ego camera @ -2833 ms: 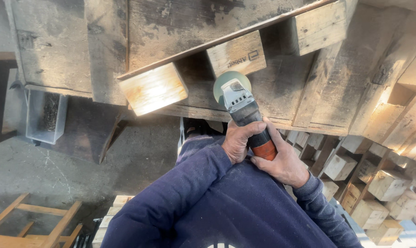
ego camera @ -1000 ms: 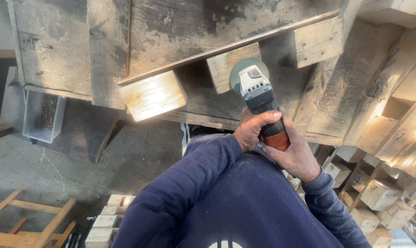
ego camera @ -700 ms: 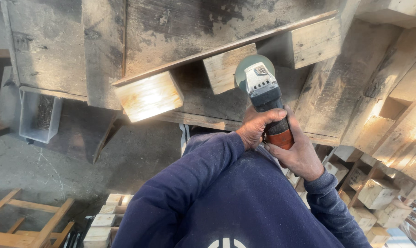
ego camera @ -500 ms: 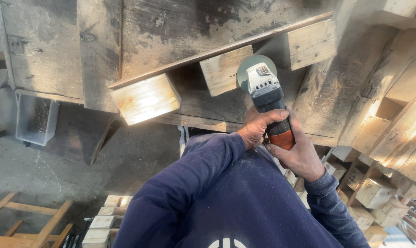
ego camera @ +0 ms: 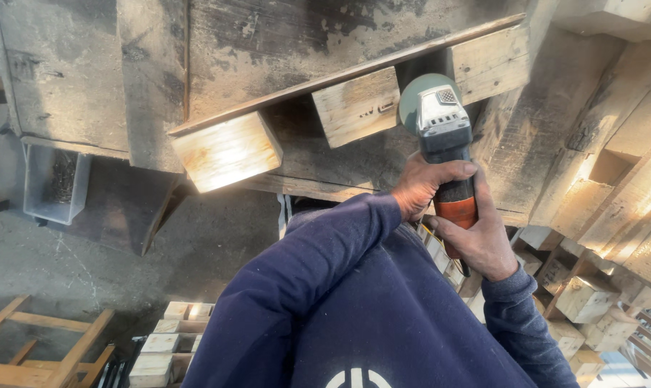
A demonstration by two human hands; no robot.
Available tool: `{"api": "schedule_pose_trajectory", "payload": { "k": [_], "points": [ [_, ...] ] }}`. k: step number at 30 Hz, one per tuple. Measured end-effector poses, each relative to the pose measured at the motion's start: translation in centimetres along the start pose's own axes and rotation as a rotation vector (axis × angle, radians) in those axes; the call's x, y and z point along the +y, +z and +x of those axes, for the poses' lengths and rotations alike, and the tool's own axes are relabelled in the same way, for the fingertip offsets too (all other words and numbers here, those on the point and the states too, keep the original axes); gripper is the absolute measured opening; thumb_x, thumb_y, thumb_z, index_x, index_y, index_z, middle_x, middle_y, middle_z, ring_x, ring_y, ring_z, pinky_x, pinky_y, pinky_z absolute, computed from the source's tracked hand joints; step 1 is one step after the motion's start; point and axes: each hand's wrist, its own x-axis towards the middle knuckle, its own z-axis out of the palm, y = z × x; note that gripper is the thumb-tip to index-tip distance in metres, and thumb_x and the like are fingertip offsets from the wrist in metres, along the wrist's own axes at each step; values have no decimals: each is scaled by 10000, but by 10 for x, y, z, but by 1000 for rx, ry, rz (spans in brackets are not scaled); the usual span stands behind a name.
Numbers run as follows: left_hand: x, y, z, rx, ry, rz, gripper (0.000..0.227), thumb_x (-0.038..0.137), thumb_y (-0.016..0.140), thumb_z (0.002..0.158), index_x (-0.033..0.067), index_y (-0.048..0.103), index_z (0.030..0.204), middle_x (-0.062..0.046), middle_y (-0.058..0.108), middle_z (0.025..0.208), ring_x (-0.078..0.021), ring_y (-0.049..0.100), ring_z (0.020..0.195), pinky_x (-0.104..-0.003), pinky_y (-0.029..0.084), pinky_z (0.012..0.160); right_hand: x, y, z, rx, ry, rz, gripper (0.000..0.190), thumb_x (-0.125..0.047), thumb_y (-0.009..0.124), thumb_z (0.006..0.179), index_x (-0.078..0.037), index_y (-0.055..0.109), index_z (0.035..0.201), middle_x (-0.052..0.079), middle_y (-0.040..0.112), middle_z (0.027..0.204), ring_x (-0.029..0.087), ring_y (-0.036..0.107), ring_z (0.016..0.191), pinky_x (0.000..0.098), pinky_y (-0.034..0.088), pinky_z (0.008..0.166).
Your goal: The person uses an angle grinder with a sanding disc to smooth the surfaces of several small wooden blocks arranged on a workbench. They move the tool across each block, then flip one block over to sand the opposite side before continuing on the remaining pieces.
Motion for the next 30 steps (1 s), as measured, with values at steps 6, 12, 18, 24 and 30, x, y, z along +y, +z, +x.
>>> {"api": "schedule_pose_trajectory", "payload": {
  "k": [6, 12, 18, 24, 30],
  "points": [
    [13, -10, -33, 6, 4, -3, 470, 296, 808, 785, 53, 580, 1117, -111, 647, 998, -246, 698, 952, -462, 631, 863, -9, 14, -6, -93, 111, -90, 1048, -198, 769, 762, -133, 147, 1603, 197, 610, 1169, 306, 735, 903, 395, 670, 723],
    [30, -30, -89, 24, 69, -140, 480, 307, 813, 833, 53, 570, 1159, -103, 627, 1006, -221, 659, 949, -429, 616, 851, -27, 41, -13, -201, -71, -116, 1015, -211, 789, 767, -154, 200, 1591, 192, 665, 1187, 313, 741, 1007, 446, 608, 876],
    [29, -27, -99, 45, 64, -218, 458, 257, 828, 844, 51, 574, 1165, -84, 624, 1034, -185, 642, 977, -412, 590, 889, -32, 42, -16, -224, -12, -176, 1077, -230, 787, 716, -181, 176, 1602, 206, 657, 1243, 345, 718, 1086, 460, 579, 935],
    [19, -19, -80, 34, 49, -158, 446, 270, 818, 829, 44, 585, 1135, -99, 638, 1004, -209, 657, 963, -434, 595, 880, -19, 29, -17, -185, -2, -102, 1039, -225, 776, 754, -171, 184, 1607, 210, 650, 1258, 332, 710, 1123, 459, 575, 960],
    [8, -5, -59, 10, 43, -125, 453, 300, 811, 806, 65, 565, 1105, -119, 636, 981, -226, 668, 948, -458, 617, 851, -7, 14, -17, -125, -8, -111, 1041, -234, 795, 768, -146, 176, 1600, 206, 623, 1271, 313, 697, 1124, 448, 590, 943]
  ]
}}
